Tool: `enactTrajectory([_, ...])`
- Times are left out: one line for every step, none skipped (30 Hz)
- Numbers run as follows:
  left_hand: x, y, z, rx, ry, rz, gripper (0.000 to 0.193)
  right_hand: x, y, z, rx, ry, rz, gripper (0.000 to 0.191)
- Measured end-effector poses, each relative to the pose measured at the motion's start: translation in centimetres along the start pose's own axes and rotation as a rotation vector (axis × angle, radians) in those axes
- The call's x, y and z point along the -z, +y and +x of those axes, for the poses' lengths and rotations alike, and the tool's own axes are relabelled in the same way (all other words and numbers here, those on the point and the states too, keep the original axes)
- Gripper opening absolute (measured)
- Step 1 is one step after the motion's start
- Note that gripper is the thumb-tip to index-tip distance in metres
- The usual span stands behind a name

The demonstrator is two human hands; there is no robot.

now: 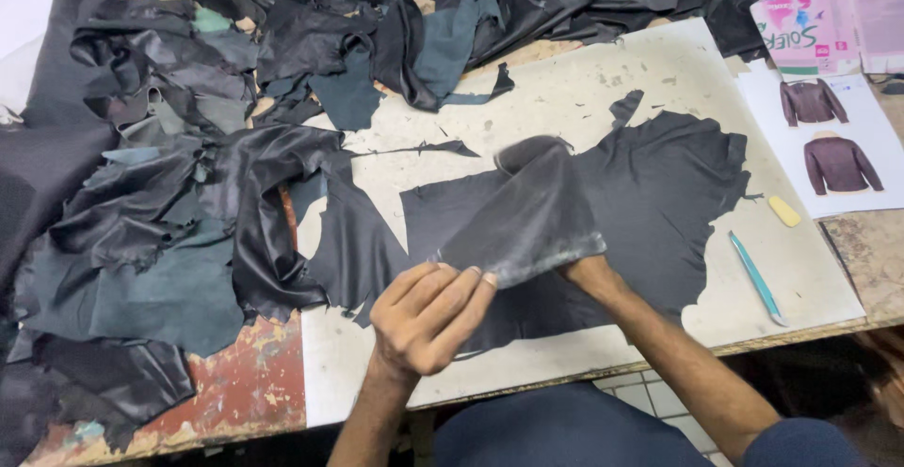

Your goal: The person places a paper pattern on a large piece of black fabric, aligns it, and cuts along the pattern's edges using a rotary cutter. They then remove the cut piece and set it aside, repeating the process with another fabric piece.

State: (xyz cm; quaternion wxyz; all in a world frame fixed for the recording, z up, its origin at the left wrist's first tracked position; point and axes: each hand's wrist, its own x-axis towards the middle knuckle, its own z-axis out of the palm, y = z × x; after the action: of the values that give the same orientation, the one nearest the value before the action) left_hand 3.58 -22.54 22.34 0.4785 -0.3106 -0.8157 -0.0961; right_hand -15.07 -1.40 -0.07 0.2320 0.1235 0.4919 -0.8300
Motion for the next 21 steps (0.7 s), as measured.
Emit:
enactTrajectory([0.2,-0.4,0.3,-0.056,0.040,0.008,0.015,-0.5,-0.6,0.4,0.033,0.022,0.014,0.039])
enactTrajectory([0.3,-0.6,0.2,-0.073,0.029,0.012,0.015,-0.8,-0.9,0.6,0.062,0.047,0.031,0.039])
enactTrajectory([0.2,-0.6,-0.2,-0.088,0.020,0.014,0.015,-0.8,-1.0,0.8,0.070,0.080,0.018,0.040])
enactTrajectory([-0.1,-0.6,-0.8,-0.101,0.010,0.015,0.016,-0.6,-0.8,0.7,0.076,0.114,-0.002,0.040])
enactTrajectory([-0.4,-0.6,-1.6,-0.075,-0.020,-0.018,0.015,-0.3,-0.3,0.5,0.069,0.150,-0.028,0.040])
enactTrajectory([-0.8,-0.6,-2.6,-0.048,-0.054,-0.051,0.015,0.1,0.3,0.1,0.049,0.184,-0.069,0.041])
enactTrajectory([-0.9,-0.5,-3.6,-0.016,-0.093,-0.083,0.015,0.5,1.3,-0.5,0.021,0.214,-0.117,0.041])
enactTrajectory([-0.9,-0.4,-4.6,0.001,-0.115,-0.150,0.013,1.0,2.0,-1.2,-0.003,0.240,-0.160,0.041])
enactTrajectory([-0.6,-0.2,-5.4,0.019,-0.141,-0.214,0.011,1.3,2.9,-2.3,-0.034,0.263,-0.228,0.042])
enactTrajectory([-0.2,-0.2,-6.1,0.033,-0.168,-0.278,0.009,1.5,3.4,-3.3,-0.059,0.277,-0.290,0.042])
enactTrajectory([0.5,-0.3,-6.8,0.051,-0.153,-0.344,0.008,1.5,3.8,-4.5,-0.086,0.289,-0.359,0.042])
enactTrajectory([1.4,-0.2,-7.2,0.072,-0.133,-0.404,0.007,1.6,3.7,-6.1,-0.091,0.317,-0.506,0.043])
enactTrajectory([2.3,-0.2,-7.6,0.096,-0.116,-0.466,0.007,1.5,3.5,-7.9,-0.101,0.347,-0.678,0.043])
enactTrajectory([2.7,-0.9,-8.0,0.157,-0.099,-0.451,0.010,1.3,3.1,-9.4,-0.112,0.378,-0.840,0.043])
enactTrajectory([3.0,-2.1,-8.3,0.213,-0.075,-0.432,0.014,0.7,2.8,-10.4,-0.081,0.403,-1.064,0.044])
enactTrajectory([2.8,-3.4,-8.7,0.263,-0.046,-0.411,0.019,0.0,2.4,-11.0,-0.043,0.439,-1.307,0.044])
enactTrajectory([1.8,-5.0,-9.1,0.344,-0.053,-0.359,0.014,-0.7,2.2,-11.6,-0.010,0.488,-1.516,0.045])
enactTrajectory([0.0,-6.9,-9.6,0.425,-0.061,-0.310,0.011,-1.5,2.1,-11.6,0.078,0.494,-1.682,0.045])
enactTrajectory([-2.0,-9.1,-10.2,0.531,-0.086,-0.335,0.015,-2.3,2.0,-11.1,0.167,0.509,-1.849,0.045])
enactTrajectory([-4.0,-11.2,-11.0,0.695,-0.142,-0.384,0.019,-3.0,2.1,-10.4,0.251,0.508,-1.964,0.046])
enactTrajectory([-6.4,-13.2,-11.8,0.767,-0.180,-0.343,0.014,-3.4,2.2,-9.6,0.360,0.462,-1.970,0.046])
